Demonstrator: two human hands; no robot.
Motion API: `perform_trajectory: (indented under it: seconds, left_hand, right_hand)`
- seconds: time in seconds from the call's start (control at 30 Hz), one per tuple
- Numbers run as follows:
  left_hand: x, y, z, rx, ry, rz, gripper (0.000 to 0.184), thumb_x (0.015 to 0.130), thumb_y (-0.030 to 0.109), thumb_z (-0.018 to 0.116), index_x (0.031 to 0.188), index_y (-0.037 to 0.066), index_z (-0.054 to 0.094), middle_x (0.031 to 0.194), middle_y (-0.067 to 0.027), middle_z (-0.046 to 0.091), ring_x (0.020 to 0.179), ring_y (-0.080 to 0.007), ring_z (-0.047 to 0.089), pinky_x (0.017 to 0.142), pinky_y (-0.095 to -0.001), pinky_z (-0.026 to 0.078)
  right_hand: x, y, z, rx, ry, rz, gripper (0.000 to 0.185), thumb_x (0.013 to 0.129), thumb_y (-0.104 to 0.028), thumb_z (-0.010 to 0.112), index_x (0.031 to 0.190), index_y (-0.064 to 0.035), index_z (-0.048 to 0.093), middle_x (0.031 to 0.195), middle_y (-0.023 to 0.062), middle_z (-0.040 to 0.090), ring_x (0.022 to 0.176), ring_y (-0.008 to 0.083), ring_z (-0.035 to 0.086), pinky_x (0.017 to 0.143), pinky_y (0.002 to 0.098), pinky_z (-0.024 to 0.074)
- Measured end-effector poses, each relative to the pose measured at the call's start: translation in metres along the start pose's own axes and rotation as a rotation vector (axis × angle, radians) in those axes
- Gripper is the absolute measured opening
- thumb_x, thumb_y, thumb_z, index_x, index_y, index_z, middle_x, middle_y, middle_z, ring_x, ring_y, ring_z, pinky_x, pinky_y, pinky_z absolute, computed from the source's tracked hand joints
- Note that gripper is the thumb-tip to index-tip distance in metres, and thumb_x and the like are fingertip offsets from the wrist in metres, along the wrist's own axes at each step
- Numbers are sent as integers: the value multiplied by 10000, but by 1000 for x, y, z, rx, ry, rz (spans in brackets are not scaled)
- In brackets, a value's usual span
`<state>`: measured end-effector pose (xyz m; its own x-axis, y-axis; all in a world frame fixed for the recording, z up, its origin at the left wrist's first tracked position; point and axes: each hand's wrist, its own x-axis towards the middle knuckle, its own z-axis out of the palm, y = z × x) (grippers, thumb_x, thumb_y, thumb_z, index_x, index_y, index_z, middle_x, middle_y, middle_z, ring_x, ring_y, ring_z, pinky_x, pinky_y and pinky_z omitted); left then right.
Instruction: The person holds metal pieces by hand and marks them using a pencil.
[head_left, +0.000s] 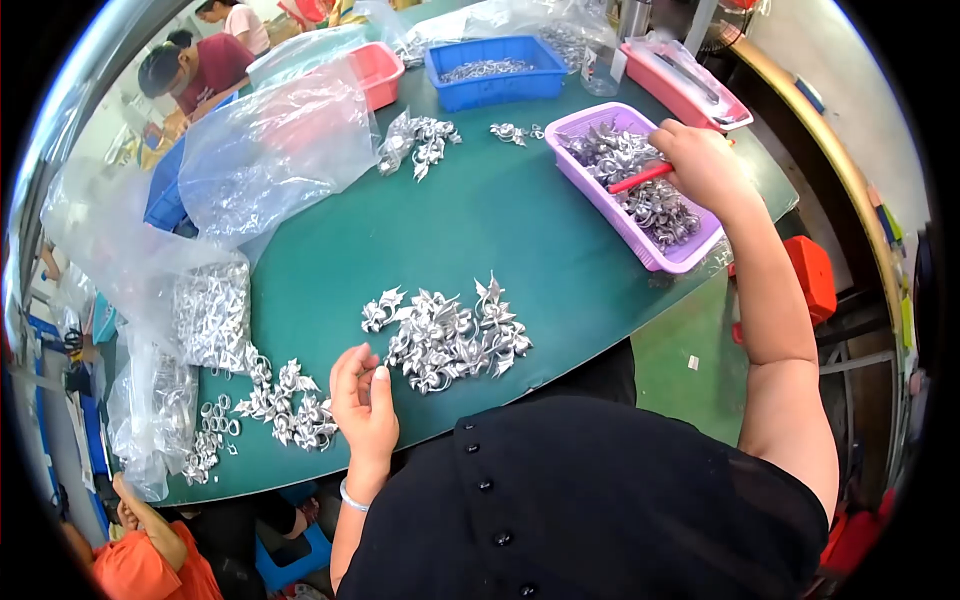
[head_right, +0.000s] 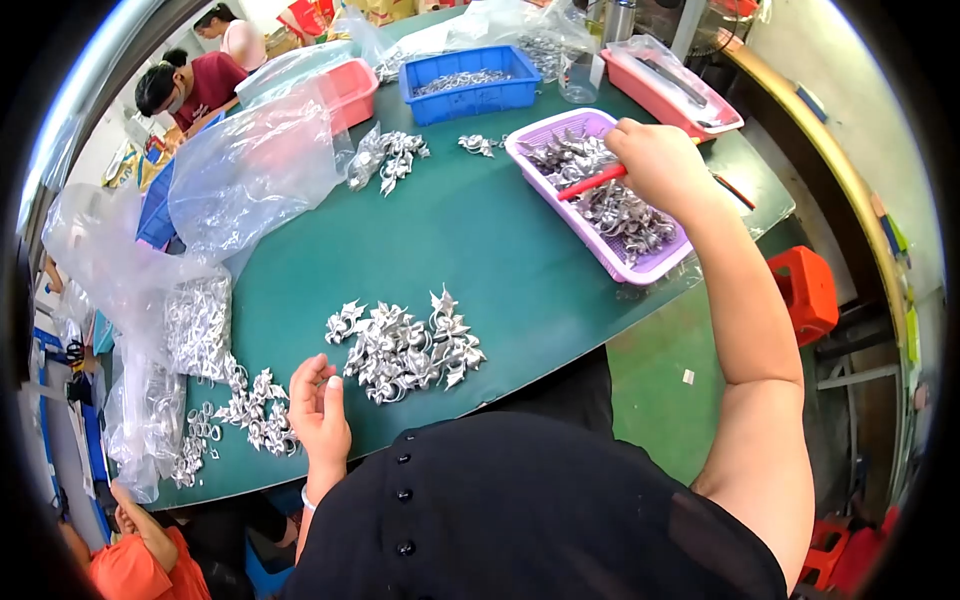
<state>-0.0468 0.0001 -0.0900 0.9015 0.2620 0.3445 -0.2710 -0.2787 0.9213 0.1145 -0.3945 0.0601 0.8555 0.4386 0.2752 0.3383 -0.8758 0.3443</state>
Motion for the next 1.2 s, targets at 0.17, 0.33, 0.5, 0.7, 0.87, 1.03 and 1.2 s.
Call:
perform_trajectory:
  seconds: [0.17, 0.33, 0.5, 0.7, 0.87, 1.03, 1.2]
  left_hand:
    - [-8, -13, 5, 9, 34, -3, 282, 837, -48, 495, 1118, -29, 515, 1137, -110, 458, 901, -141, 536, 770, -241, 466]
    - [-8, -12, 4, 40, 45, 6, 277, 837, -41, 497, 1113, -27, 517, 1124, -108, 459, 888, -136, 531, 751, -232, 460]
    - [-7, -12, 3, 53, 76, -10, 269, 836, -33, 499, 1105, -32, 521, 1118, -106, 461, 881, -129, 526, 746, -230, 457]
    - [-5, -16, 2, 44, 82, 3, 264, 842, -16, 506, 1104, -36, 523, 1116, -107, 463, 869, -122, 533, 731, -225, 465]
    - [-2, -17, 3, 60, 79, -9, 254, 847, -5, 512, 1097, -43, 525, 1109, -108, 470, 869, -125, 536, 735, -230, 466]
    - [-1, -15, 2, 5, 99, -46, 243, 849, 7, 520, 1087, -44, 529, 1099, -104, 482, 878, -122, 535, 744, -227, 460]
    - [19, 4, 4, -205, 106, -193, 283, 864, 40, 515, 1137, -33, 504, 1042, -94, 559, 904, -148, 553, 737, -261, 469]
  right_hand:
    - [62, -17, 1, 96, -62, -52, 197, 714, -145, 639, 894, -92, 582, 850, 80, 571, 831, 292, 578, 708, 404, 467]
    - [156, -59, 35, 75, -300, -94, 278, 685, -286, 665, 841, -56, 663, 865, 140, 648, 807, 294, 630, 689, 400, 504]
    - [201, -84, 89, -65, -501, -194, 365, 616, -310, 722, 917, -107, 682, 929, 91, 657, 857, 242, 633, 711, 373, 499]
    - [208, -89, 106, -93, -512, -203, 231, 706, -129, 638, 923, -55, 667, 970, 120, 648, 902, 268, 625, 721, 378, 498]
    - [203, -93, 81, -97, -437, -288, 165, 693, -111, 648, 849, -60, 670, 908, 113, 655, 843, 262, 637, 672, 376, 508]
    - [178, -121, 29, -42, -173, -400, 111, 684, -127, 657, 780, -71, 665, 794, 117, 648, 771, 257, 640, 623, 383, 498]
    - [145, -150, -10, 524, -32, -455, 110, 690, -139, 653, 767, -61, 656, 712, 133, 628, 676, 276, 616, 595, 366, 475]
